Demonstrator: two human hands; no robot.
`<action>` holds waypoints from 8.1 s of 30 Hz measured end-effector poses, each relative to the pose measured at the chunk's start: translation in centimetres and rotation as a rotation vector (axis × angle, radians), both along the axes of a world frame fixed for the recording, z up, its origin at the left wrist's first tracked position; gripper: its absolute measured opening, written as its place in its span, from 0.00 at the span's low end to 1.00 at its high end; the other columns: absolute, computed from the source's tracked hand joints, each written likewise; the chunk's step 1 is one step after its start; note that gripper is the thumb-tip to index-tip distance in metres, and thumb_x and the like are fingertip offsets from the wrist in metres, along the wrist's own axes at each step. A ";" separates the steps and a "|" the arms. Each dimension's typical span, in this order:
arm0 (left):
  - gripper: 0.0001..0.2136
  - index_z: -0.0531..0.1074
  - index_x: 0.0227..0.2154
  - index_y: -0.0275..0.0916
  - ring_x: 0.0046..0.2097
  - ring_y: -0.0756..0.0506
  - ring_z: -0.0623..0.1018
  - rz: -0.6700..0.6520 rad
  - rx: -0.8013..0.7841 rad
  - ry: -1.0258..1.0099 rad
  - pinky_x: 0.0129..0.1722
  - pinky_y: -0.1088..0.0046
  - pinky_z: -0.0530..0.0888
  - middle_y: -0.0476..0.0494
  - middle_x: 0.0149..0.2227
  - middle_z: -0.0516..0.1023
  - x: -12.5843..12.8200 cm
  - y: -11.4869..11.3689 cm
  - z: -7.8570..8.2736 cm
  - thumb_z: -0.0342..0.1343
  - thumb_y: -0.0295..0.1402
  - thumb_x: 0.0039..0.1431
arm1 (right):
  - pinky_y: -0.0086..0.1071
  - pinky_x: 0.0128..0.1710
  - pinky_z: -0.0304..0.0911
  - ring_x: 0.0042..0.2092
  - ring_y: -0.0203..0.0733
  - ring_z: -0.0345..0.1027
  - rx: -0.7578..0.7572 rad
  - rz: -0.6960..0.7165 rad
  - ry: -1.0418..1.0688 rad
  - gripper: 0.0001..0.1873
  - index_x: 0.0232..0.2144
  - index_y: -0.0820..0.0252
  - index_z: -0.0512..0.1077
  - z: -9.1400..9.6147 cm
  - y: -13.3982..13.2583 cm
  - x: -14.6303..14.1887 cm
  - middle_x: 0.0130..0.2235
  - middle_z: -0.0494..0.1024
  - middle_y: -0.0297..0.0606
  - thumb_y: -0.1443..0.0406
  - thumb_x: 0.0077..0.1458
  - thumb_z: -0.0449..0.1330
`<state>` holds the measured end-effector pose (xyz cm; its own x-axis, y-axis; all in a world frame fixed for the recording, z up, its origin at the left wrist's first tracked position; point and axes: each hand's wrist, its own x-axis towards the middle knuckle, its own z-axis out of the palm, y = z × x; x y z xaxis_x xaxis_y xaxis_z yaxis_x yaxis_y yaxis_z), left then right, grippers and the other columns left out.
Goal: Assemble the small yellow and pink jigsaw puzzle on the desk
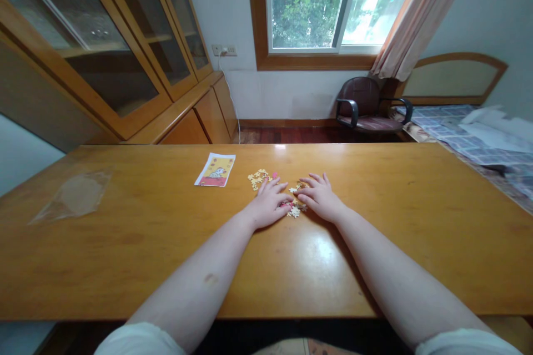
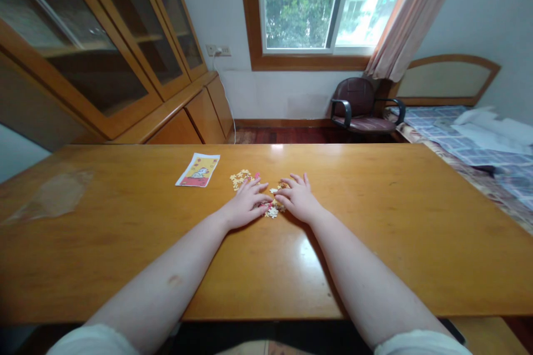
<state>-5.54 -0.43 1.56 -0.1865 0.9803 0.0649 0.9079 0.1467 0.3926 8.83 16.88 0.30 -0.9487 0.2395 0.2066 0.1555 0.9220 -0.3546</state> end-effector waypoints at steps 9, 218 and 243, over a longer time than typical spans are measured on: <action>0.21 0.68 0.56 0.51 0.67 0.33 0.50 0.168 -0.043 0.087 0.64 0.42 0.42 0.42 0.66 0.57 -0.6 0.3 -0.9 0.48 0.47 0.62 | 0.65 0.61 0.34 0.63 0.57 0.49 -0.026 -0.204 0.017 0.21 0.47 0.50 0.76 -0.4 0.2 -0.2 0.58 0.69 0.40 0.56 0.65 0.45; 0.08 0.71 0.30 0.36 0.31 0.49 0.75 0.261 0.219 -0.832 0.32 0.74 0.71 0.48 0.29 0.76 -0.2 1.5 -1.1 0.59 0.35 0.51 | 0.39 0.43 0.67 0.38 0.41 0.72 -0.751 -0.021 0.268 0.07 0.31 0.58 0.70 -1.6 -2.0 -1.2 0.34 0.77 0.37 0.60 0.52 0.61; 0.09 0.76 0.36 0.41 0.41 0.43 0.76 0.460 0.134 -0.143 0.42 0.68 0.71 0.43 0.39 0.79 -2.9 0.2 -0.8 0.51 0.32 0.57 | 0.47 0.55 0.49 0.43 0.46 0.64 0.033 -0.237 0.151 0.09 0.30 0.51 0.80 -1.2 0.4 -0.4 0.36 0.80 0.38 0.62 0.57 0.60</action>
